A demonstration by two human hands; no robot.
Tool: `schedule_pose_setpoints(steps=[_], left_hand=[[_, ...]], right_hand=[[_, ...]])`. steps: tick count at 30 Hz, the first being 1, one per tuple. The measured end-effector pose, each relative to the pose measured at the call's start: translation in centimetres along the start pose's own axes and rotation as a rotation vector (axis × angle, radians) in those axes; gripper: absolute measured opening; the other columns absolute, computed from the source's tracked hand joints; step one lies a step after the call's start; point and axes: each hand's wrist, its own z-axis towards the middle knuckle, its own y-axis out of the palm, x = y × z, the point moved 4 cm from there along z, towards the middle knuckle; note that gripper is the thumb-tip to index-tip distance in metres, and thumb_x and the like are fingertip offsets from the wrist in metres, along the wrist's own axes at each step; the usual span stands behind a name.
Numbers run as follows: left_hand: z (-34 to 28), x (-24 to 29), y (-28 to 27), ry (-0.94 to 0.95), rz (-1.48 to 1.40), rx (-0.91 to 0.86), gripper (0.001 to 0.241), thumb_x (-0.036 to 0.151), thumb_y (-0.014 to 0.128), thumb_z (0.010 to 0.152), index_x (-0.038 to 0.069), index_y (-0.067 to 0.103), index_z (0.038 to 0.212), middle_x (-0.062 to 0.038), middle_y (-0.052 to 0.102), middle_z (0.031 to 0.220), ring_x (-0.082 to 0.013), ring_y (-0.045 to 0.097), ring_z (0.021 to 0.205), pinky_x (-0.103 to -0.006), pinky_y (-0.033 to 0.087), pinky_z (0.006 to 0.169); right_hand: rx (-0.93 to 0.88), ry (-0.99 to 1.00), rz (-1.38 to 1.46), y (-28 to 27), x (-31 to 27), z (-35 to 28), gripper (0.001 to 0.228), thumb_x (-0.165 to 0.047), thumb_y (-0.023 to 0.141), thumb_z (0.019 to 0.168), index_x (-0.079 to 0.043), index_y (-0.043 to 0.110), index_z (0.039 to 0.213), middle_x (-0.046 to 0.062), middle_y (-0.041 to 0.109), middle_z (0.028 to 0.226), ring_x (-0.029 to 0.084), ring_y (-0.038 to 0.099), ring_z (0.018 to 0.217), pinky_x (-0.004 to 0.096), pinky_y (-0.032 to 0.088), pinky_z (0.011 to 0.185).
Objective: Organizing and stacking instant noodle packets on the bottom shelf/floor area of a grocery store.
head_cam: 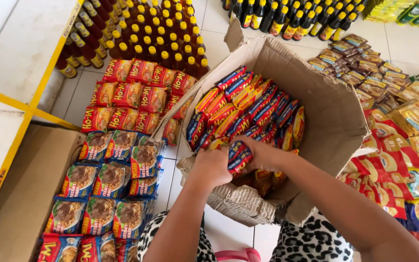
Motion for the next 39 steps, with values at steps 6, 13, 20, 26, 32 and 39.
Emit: schedule_pose_setpoints(steps=[6, 13, 20, 26, 32, 39], left_hand=[[2.4, 0.5, 4.2, -0.025, -0.019, -0.054, 0.059, 0.035, 0.076, 0.073, 0.001, 0.064, 0.119, -0.018, 0.073, 0.109, -0.0346, 0.071, 0.104, -0.0483, 0.05, 0.096], [4.2, 0.3, 6.6, -0.129, 0.05, -0.154, 0.037, 0.03, 0.063, 0.081, 0.008, 0.078, 0.106, -0.015, 0.075, 0.111, -0.0288, 0.072, 0.105, -0.0513, 0.045, 0.1], [3.0, 0.8, 4.0, -0.128, 0.107, -0.158, 0.036, 0.03, 0.064, 0.08, 0.01, 0.078, 0.105, -0.012, 0.076, 0.11, -0.0286, 0.072, 0.106, -0.0567, 0.035, 0.11], [4.3, 2.0, 5.5, -0.134, 0.25, -0.155, 0.034, 0.032, 0.063, 0.085, 0.013, 0.081, 0.107, -0.011, 0.076, 0.113, -0.0362, 0.063, 0.118, -0.0562, 0.033, 0.11], [8.3, 1.9, 12.5, -0.094, 0.344, -0.317, 0.038, 0.03, 0.06, 0.094, 0.012, 0.074, 0.125, -0.013, 0.072, 0.127, -0.0343, 0.069, 0.116, -0.0602, 0.049, 0.091], [6.1, 3.2, 9.4, -0.123, 0.336, -0.249, 0.036, 0.028, 0.062, 0.092, 0.015, 0.075, 0.123, -0.01, 0.072, 0.126, -0.0328, 0.066, 0.118, -0.057, 0.043, 0.095]], right_hand=[[0.059, 0.043, -0.147, 1.8, 2.4, -1.5, 0.1, -0.016, 0.09, 0.069, -0.021, 0.033, 0.151, 0.016, 0.057, 0.138, 0.032, 0.057, 0.129, 0.04, 0.046, 0.107], [0.206, 0.031, -0.288, 3.9, 8.6, -2.2, 0.073, -0.007, 0.076, 0.077, -0.013, 0.043, 0.142, 0.018, 0.051, 0.141, 0.04, 0.056, 0.125, 0.045, 0.05, 0.1], [0.226, -0.047, -0.373, 3.0, 10.0, -2.8, 0.054, 0.003, 0.064, 0.077, -0.009, 0.054, 0.129, 0.015, 0.051, 0.136, 0.041, 0.052, 0.126, 0.045, 0.048, 0.101], [0.196, 0.004, -0.338, 2.7, 9.7, -3.0, 0.05, 0.006, 0.066, 0.07, -0.009, 0.058, 0.117, 0.011, 0.055, 0.128, 0.036, 0.054, 0.126, 0.042, 0.048, 0.103], [0.218, -0.12, -0.265, 2.9, 9.4, -1.9, 0.055, 0.007, 0.064, 0.074, -0.008, 0.054, 0.126, 0.013, 0.054, 0.133, 0.037, 0.055, 0.125, 0.043, 0.049, 0.101], [0.354, 0.187, -0.446, 1.2, 6.4, -3.7, 0.07, -0.001, 0.07, 0.077, -0.02, 0.048, 0.141, 0.017, 0.042, 0.141, 0.044, 0.052, 0.125, 0.051, 0.05, 0.098]])
